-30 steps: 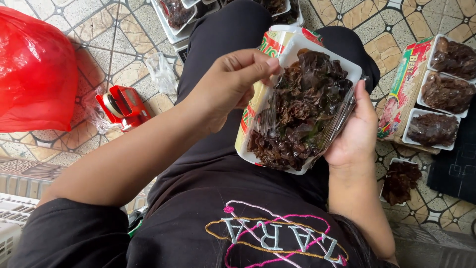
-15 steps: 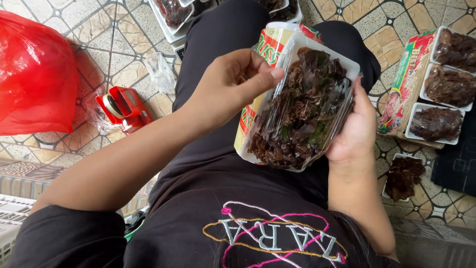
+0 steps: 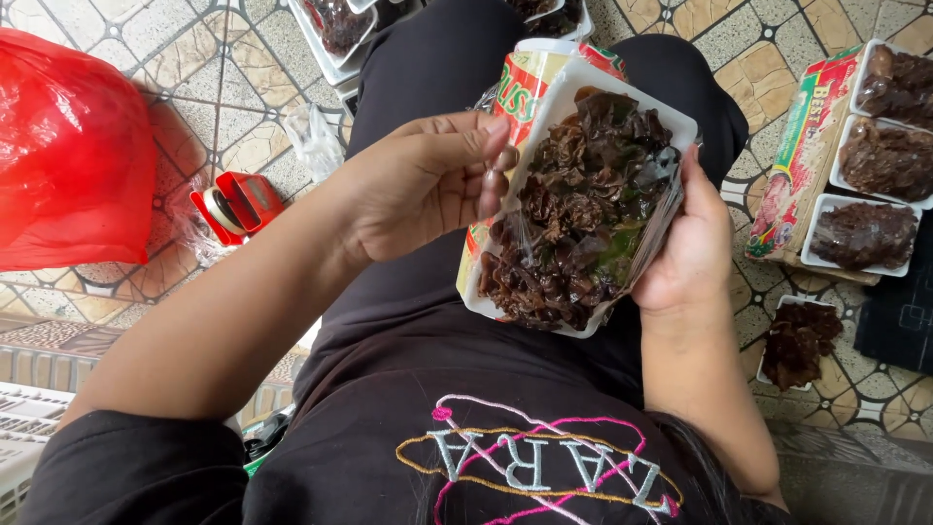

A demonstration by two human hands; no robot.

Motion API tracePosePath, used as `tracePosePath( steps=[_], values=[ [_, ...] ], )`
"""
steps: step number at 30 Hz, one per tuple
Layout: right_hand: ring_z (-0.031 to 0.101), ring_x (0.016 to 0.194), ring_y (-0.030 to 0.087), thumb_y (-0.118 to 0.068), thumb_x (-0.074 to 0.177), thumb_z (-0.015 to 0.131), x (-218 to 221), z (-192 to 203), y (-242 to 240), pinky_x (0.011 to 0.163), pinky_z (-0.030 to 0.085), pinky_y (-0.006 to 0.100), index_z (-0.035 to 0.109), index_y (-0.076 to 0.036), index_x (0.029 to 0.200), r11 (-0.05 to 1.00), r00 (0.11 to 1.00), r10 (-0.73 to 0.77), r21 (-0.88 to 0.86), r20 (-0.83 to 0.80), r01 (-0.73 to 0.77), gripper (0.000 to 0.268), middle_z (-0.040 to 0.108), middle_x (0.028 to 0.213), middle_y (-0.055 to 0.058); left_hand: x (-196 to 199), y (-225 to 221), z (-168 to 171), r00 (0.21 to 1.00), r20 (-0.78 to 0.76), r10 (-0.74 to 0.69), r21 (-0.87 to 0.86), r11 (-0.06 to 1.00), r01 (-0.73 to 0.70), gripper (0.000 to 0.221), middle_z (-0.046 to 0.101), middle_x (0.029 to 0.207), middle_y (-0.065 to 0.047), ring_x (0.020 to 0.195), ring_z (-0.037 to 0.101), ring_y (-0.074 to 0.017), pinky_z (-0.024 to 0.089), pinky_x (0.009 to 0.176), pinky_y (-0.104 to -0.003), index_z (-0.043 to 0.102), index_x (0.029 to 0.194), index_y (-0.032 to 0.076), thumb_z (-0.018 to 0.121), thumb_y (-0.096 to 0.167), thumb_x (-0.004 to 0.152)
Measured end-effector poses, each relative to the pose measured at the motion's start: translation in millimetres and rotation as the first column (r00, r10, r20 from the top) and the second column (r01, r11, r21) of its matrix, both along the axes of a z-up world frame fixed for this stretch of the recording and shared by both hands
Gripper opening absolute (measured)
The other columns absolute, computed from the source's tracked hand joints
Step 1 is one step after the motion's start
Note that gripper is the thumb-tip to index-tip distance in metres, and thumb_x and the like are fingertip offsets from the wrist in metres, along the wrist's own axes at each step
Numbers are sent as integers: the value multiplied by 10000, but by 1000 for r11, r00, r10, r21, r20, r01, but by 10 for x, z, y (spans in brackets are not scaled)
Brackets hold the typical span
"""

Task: Wrapping food trays with plastic film and stacking them on the floor.

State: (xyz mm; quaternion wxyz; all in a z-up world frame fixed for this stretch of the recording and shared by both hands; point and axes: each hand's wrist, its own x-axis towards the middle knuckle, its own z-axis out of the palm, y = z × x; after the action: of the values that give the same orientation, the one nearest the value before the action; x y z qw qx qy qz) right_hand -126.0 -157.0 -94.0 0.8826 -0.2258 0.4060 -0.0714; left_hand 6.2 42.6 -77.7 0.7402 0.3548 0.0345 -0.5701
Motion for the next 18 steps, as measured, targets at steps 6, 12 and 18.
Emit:
tracePosePath(
  steps=[6, 12, 18],
  values=[
    [629, 1276, 364, -411, 957, 509, -13, -24, -17, 1120, 484, 544, 621, -26, 1347, 1000, 995, 7, 16, 97, -8, 559, 660, 1355, 210, 96, -129, 195, 995, 13, -95, 232, 969, 90, 334, 607, 626, 49, 532, 539, -65, 486, 568, -214, 704, 1174, 27, 698, 224, 904],
    [609, 1302, 379, -414, 974, 452, 5, 101, 71, 1120, 475, 546, 596, -28, 1372, 999, 996, 9, -33, 90, -6, 573, 636, 1394, 227, -43, -358, 349, 980, 171, 102, 420, 892, -166, 256, 358, 521, 66, 460, 284, -71, 243, 444, -210, 786, 1003, 132, 764, 292, 804],
    [608, 1302, 374, -397, 941, 556, -53, -24, 14, 1149, 464, 566, 616, -41, 1355, 999, 983, -1, 37, 184, -6, 550, 646, 1376, 209, -142, -441, 197, 916, 144, 375, 385, 831, -401, 189, 441, 475, 98, 371, 294, -1, 254, 347, -131, 816, 1001, 122, 793, 208, 834]
  ],
)
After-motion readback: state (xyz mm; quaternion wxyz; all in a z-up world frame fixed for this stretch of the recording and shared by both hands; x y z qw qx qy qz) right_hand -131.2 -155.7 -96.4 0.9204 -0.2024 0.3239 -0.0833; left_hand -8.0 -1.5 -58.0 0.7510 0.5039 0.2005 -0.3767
